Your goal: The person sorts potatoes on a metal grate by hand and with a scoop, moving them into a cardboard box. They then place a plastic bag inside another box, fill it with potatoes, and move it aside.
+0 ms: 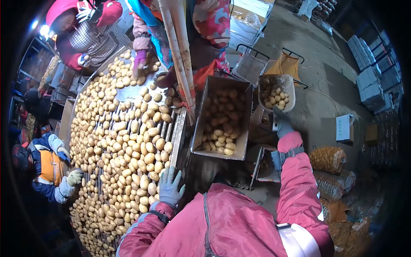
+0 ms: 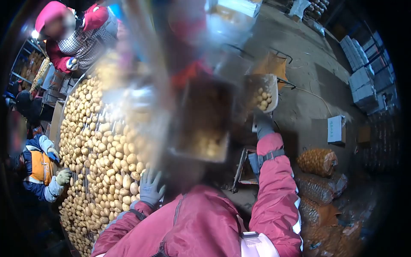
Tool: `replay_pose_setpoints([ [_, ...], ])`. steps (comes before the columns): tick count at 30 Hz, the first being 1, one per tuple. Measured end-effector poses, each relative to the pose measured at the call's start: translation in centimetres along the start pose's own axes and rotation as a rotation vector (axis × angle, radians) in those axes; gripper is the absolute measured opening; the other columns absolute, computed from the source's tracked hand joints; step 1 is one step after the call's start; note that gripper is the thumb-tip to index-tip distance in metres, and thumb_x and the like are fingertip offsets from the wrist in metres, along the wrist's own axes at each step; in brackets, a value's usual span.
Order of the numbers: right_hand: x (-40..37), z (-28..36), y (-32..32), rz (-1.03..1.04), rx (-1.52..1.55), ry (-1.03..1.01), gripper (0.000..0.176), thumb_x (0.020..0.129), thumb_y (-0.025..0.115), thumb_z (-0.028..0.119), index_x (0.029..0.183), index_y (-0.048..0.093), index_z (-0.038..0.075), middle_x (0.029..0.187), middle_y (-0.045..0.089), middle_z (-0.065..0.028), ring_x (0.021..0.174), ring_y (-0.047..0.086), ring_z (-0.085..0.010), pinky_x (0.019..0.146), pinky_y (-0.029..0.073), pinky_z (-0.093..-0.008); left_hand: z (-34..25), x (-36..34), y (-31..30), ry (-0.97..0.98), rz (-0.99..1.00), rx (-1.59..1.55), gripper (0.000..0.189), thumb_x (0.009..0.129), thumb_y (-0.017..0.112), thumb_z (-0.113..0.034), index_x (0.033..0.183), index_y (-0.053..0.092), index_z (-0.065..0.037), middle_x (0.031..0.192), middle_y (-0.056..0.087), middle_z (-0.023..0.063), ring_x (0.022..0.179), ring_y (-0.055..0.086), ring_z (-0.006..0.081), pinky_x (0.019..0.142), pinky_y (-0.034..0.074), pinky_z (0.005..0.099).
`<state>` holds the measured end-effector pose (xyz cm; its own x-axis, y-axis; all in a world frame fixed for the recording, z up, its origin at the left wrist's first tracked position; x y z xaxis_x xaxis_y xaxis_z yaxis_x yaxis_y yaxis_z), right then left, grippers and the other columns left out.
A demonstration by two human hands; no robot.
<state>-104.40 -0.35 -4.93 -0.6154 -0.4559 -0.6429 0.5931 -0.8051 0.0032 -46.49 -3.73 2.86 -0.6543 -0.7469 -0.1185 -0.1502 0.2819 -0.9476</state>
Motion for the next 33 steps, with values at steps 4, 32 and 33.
replay_pose_setpoints([
  [4,16.1,1.7,-0.9,0.074,-0.312,-0.476,0.028,0.093,0.072,0.037,0.105,0.072,0.012,0.092,0.074,-0.0062,0.074,0.07,-0.0194,0.061,0.057,-0.0362,0.3,0.1,0.4,-0.027,0.028,0.001,0.07,0.081,0.077,-0.033,0.146,0.055,-0.017,0.16,0.038,0.0154,0.148,0.033,0.0394,0.12,0.027,0.0566],
  [32,-10.9,-0.2,5.4,0.131,-0.371,-0.12,0.015,0.093,0.067,0.016,0.101,0.063,0.005,0.076,0.066,-0.0084,0.05,0.06,-0.016,0.045,0.054,-0.0347,2.8,-0.4,6.0,-0.042,0.065,0.009,0.062,0.081,0.075,-0.03,0.138,0.06,-0.013,0.16,0.038,0.0149,0.146,0.036,0.0393,0.117,0.032,0.0564],
  [33,-12.6,-0.8,5.7,0.148,-0.337,-0.118,0.015,0.093,0.067,0.017,0.101,0.063,0.005,0.076,0.066,-0.0078,0.05,0.06,-0.0156,0.044,0.053,-0.0337,2.8,-0.5,6.0,-0.071,0.063,0.038,0.062,0.082,0.075,-0.032,0.139,0.06,-0.013,0.161,0.038,0.0154,0.146,0.035,0.0396,0.118,0.031,0.0565],
])
Point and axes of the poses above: each hand's wrist, its own x-axis towards the middle knuckle, its own y-axis out of the palm, z = x × y, the point moved 5 cm from there along x, towards the middle knuckle
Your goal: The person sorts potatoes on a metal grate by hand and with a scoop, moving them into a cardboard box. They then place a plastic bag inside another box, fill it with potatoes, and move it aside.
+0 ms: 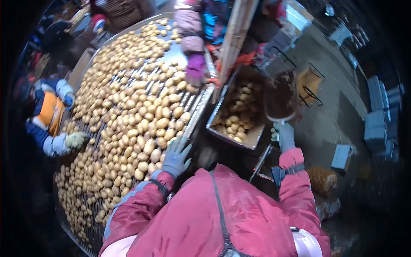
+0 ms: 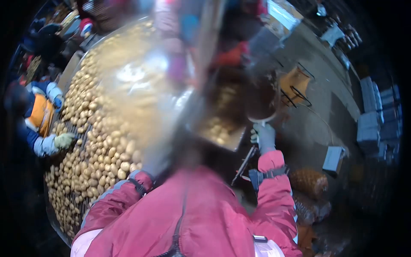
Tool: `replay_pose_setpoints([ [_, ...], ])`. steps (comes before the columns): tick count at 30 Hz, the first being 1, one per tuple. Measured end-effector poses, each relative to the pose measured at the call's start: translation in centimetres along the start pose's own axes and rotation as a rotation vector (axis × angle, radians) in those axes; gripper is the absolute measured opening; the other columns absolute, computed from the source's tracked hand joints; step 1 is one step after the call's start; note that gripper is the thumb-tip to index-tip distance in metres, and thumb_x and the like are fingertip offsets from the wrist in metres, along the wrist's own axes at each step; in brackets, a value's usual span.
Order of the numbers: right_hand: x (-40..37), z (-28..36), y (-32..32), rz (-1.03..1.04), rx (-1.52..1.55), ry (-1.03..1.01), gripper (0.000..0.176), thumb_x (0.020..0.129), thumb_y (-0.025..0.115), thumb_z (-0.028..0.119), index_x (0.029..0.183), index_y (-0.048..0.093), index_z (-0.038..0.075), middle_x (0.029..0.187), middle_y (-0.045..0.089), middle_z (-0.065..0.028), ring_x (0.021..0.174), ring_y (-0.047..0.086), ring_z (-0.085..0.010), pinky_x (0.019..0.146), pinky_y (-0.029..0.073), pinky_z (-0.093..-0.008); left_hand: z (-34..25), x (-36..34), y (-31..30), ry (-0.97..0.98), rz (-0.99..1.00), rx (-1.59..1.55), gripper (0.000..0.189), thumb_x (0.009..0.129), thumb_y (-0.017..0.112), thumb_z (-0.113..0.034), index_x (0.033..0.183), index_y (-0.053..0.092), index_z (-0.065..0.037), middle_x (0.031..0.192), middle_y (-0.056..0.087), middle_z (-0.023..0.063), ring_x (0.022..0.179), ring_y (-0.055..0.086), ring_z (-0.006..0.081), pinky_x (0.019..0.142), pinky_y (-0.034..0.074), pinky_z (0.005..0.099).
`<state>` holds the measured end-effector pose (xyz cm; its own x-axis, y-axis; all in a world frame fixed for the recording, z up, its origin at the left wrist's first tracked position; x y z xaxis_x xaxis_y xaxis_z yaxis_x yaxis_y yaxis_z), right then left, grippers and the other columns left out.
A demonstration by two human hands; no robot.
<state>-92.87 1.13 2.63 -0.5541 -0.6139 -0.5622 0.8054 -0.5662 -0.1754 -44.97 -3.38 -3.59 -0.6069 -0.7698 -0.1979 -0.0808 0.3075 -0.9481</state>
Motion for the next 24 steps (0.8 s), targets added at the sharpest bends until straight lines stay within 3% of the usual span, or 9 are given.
replay_pose_setpoints([
  [7,-10.7,-6.1,4.3,0.16,0.013,0.139,0.02,0.098,0.064,0.024,0.103,0.065,0.004,0.065,0.061,-0.0058,0.04,0.055,-0.0177,0.038,0.047,-0.0343,-1.1,-0.6,-3.5,0.119,-0.243,-0.11,0.059,0.081,0.075,-0.032,0.134,0.062,-0.012,0.161,0.036,0.0153,0.149,0.033,0.0382,0.12,0.03,0.0545],
  [10,-14.0,-5.4,7.0,0.324,0.0,0.181,0.03,0.098,0.064,0.025,0.116,0.069,0.001,0.065,0.06,-0.0048,0.043,0.056,-0.0166,0.038,0.046,-0.0317,-1.0,-0.7,-3.6,0.115,-0.262,-0.141,0.058,0.081,0.075,-0.033,0.134,0.062,-0.013,0.161,0.036,0.0151,0.15,0.032,0.0379,0.121,0.029,0.0539],
  [11,-14.7,-5.1,8.3,0.404,-0.038,0.191,0.032,0.098,0.064,0.025,0.118,0.069,0.001,0.065,0.06,-0.0043,0.045,0.055,-0.0157,0.038,0.046,-0.0305,-0.9,0.3,-2.2,0.057,-0.116,-0.165,0.057,0.082,0.075,-0.033,0.134,0.063,-0.013,0.161,0.036,0.0151,0.15,0.032,0.0375,0.123,0.027,0.0538],
  [14,-18.0,-2.5,13.1,0.488,-0.177,0.182,0.03,0.096,0.069,0.024,0.117,0.072,0.003,0.071,0.059,-0.0013,0.053,0.056,-0.0131,0.04,0.044,-0.0278,-1.1,-0.4,-2.5,0.043,-0.25,-0.502,0.062,0.083,0.075,-0.043,0.134,0.062,-0.011,0.151,0.047,0.0185,0.143,0.04,0.0396,0.118,0.034,0.0521],
  [16,-19.4,-2.5,16.6,0.638,-0.149,0.245,0.028,0.095,0.072,0.024,0.115,0.072,0.005,0.073,0.058,0.0002,0.056,0.057,-0.0131,0.041,0.045,-0.0283,-1.7,-3.4,-4.9,-0.304,0.075,-0.677,0.071,0.084,0.076,-0.046,0.138,0.057,-0.004,0.146,0.051,0.0232,0.139,0.046,0.0379,0.115,0.038,0.0454],
  [17,-19.2,-3.1,18.2,0.732,-0.168,0.246,0.027,0.095,0.072,0.025,0.112,0.071,0.004,0.074,0.06,-0.0003,0.056,0.058,-0.0133,0.042,0.046,-0.0287,-1.2,-4.7,-5.6,-0.31,0.061,-0.675,0.071,0.084,0.076,-0.046,0.138,0.057,-0.004,0.146,0.051,0.0232,0.139,0.046,0.0379,0.115,0.038,0.0454],
  [19,-19.5,-3.8,21.3,0.833,-0.261,0.22,0.028,0.095,0.072,0.025,0.11,0.07,0.002,0.075,0.063,-0.0016,0.054,0.058,-0.0134,0.043,0.046,-0.0287,-0.1,-8.4,-6.3,-0.166,-0.012,-1.425,0.071,0.09,0.077,-0.041,0.144,0.051,-0.002,0.142,0.06,0.0162,0.132,0.056,0.0297,0.112,0.043,0.0385],
  [22,-24.7,-1.3,26.6,1.019,-0.343,0.182,0.025,0.096,0.072,0.026,0.103,0.069,0.003,0.074,0.062,-0.0003,0.052,0.055,-0.0112,0.045,0.044,-0.026,2.2,-14.4,-5.3,-0.726,0.097,-1.958,0.053,0.096,0.072,-0.027,0.139,0.056,-0.001,0.13,0.067,0.0143,0.117,0.067,0.0275,0.099,0.054,0.0378],
  [24,-28.3,-0.6,30.3,1.295,-0.575,-0.085,0.022,0.094,0.073,0.024,0.098,0.067,0.003,0.073,0.061,0.0007,0.05,0.051,-0.0089,0.047,0.041,-0.0221,2.9,-19.6,-8.6,-0.969,-0.226,-1.905,0.046,0.098,0.07,-0.022,0.137,0.059,0.0,0.126,0.07,0.0138,0.112,0.069,0.0284,0.099,0.056,0.0405],
])
Point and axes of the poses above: each hand's wrist, its own x-axis towards the middle knuckle, its own y-axis out of the palm, z = x × y, the point moved 5 cm from there along x, towards the middle knuckle
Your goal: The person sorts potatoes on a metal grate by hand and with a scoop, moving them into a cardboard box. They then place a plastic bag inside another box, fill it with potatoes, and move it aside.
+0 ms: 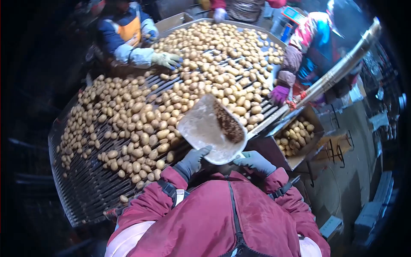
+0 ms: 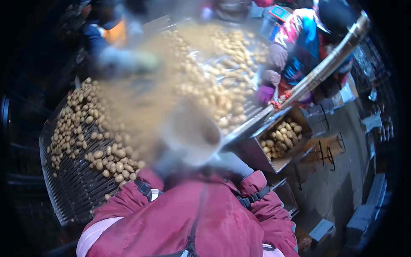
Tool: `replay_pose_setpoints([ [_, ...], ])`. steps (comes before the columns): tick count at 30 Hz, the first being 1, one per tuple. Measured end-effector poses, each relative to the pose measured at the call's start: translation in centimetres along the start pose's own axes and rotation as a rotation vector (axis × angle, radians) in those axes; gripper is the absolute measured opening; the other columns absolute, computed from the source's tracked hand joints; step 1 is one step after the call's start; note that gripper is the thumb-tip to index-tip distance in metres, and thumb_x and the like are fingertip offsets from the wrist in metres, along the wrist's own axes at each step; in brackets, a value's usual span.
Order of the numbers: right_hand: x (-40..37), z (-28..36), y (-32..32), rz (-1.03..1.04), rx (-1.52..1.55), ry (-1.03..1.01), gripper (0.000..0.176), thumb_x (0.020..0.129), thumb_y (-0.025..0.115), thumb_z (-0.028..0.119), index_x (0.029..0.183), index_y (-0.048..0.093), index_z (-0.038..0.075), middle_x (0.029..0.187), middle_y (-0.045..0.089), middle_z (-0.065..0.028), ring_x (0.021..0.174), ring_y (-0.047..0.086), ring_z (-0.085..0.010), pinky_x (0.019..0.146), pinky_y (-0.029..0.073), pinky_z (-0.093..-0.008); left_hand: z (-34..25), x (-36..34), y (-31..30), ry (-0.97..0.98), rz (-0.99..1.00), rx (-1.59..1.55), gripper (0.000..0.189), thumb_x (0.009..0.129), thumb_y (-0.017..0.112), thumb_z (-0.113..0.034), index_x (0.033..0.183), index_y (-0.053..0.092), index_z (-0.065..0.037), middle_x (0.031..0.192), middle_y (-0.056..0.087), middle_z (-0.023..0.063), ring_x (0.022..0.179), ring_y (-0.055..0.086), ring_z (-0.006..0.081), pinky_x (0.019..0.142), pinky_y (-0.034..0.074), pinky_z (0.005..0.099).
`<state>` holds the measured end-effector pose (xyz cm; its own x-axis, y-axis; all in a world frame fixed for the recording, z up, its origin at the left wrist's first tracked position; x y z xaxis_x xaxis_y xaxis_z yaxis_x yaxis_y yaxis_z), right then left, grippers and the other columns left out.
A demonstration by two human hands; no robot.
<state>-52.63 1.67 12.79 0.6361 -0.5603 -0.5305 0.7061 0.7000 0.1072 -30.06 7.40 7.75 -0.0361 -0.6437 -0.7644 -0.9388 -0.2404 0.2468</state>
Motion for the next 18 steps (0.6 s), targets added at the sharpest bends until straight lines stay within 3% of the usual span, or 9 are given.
replay_pose_setpoints([
  [2,3.8,-1.4,1.9,0.18,-0.108,-0.047,0.023,0.097,0.067,0.024,0.106,0.07,0.003,0.079,0.063,0.0016,0.058,0.053,-0.0073,0.053,0.042,-0.0213,1.6,-0.7,-4.9,0.147,-0.13,-0.256,0.042,0.097,0.068,-0.018,0.134,0.061,0.002,0.125,0.071,0.0138,0.112,0.07,0.0283,0.1,0.057,0.0411],
  [4,7.6,-3.4,3.1,0.201,-0.027,-0.171,0.029,0.101,0.06,0.028,0.116,0.071,0.006,0.088,0.067,0.0013,0.072,0.059,-0.0081,0.06,0.047,-0.0232,5.6,1.7,-12.6,0.49,-0.09,-0.443,0.04,0.096,0.07,-0.018,0.13,0.063,0.001,0.124,0.071,0.014,0.111,0.071,0.0272,0.093,0.06,0.0409],
  [6,9.4,-2.6,3.8,0.183,-0.264,-0.234,0.04,0.102,0.059,0.037,0.128,0.07,0.008,0.096,0.071,-0.0017,0.084,0.065,-0.0125,0.071,0.055,-0.0287,6.4,-2.1,-18.9,0.344,-0.301,-0.709,0.035,0.096,0.069,-0.022,0.125,0.065,-0.002,0.118,0.072,0.0121,0.105,0.072,0.025,0.084,0.063,0.0392],
  [8,12.0,-5.5,4.1,0.228,-0.068,-0.142,0.045,0.101,0.062,0.039,0.132,0.068,0.007,0.096,0.071,-0.004,0.081,0.069,-0.0159,0.073,0.058,-0.0327,13.2,-1.5,-32.1,0.554,-0.294,-0.669,0.029,0.097,0.065,-0.027,0.119,0.067,-0.007,0.11,0.073,0.0093,0.097,0.073,0.0235,0.074,0.064,0.037],
  [10,12.9,-5.6,5.0,0.283,-0.067,-0.164,0.046,0.101,0.064,0.038,0.133,0.067,0.006,0.096,0.071,-0.0053,0.08,0.07,-0.0177,0.072,0.06,-0.0353,11.5,-11.2,-33.3,0.485,-0.619,-0.735,0.027,0.099,0.06,-0.028,0.117,0.067,-0.009,0.105,0.072,0.0074,0.089,0.072,0.024,0.072,0.064,0.0358],
  [13,13.8,-6.1,5.9,0.271,0.016,-0.035,0.036,0.1,0.063,0.028,0.128,0.07,0.007,0.101,0.071,-0.0035,0.086,0.069,-0.0158,0.075,0.056,-0.0301,15.0,-18.8,-38.2,0.399,-0.864,-0.902,0.028,0.099,0.058,-0.029,0.116,0.067,-0.009,0.109,0.071,0.0095,0.094,0.071,0.0259,0.079,0.063,0.0372],
  [14,12.9,-4.9,6.6,0.26,0.11,0.099,0.031,0.099,0.061,0.019,0.126,0.071,0.008,0.106,0.072,-0.0026,0.093,0.067,-0.0143,0.079,0.053,-0.026,16.5,-20.5,-40.5,0.522,-0.904,-0.904,0.03,0.099,0.058,-0.031,0.116,0.067,-0.008,0.112,0.07,0.011,0.1,0.069,0.0265,0.084,0.062,0.0381],
  [16,11.8,-2.5,7.9,0.307,0.027,0.076,0.034,0.101,0.058,0.028,0.125,0.072,0.008,0.101,0.069,0.0019,0.088,0.064,-0.009,0.075,0.049,-0.0224,19.8,-23.0,-43.8,0.718,-0.96,-0.93,0.045,0.098,0.062,-0.04,0.128,0.063,-0.006,0.126,0.065,0.0165,0.119,0.063,0.0301,0.102,0.055,0.0429],
  [18,10.8,-1.0,8.7,0.302,0.1,0.178,0.035,0.102,0.057,0.027,0.126,0.071,0.005,0.1,0.069,0.0,0.087,0.065,-0.0114,0.077,0.052,-0.0253,29.2,-20.3,-54.9,0.706,-1.103,-0.511,0.064,0.094,0.068,-0.047,0.141,0.057,-0.004,0.134,0.062,0.0188,0.124,0.061,0.0316,0.108,0.048,0.0421],
])
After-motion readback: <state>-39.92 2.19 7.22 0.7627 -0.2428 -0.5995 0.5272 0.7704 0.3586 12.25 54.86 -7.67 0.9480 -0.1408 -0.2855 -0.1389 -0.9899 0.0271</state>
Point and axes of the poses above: each hand's wrist, its own x-axis towards the middle knuckle, its own y-axis out of the palm, z = x × y, the point moved 5 cm from there along x, towards the middle knuckle
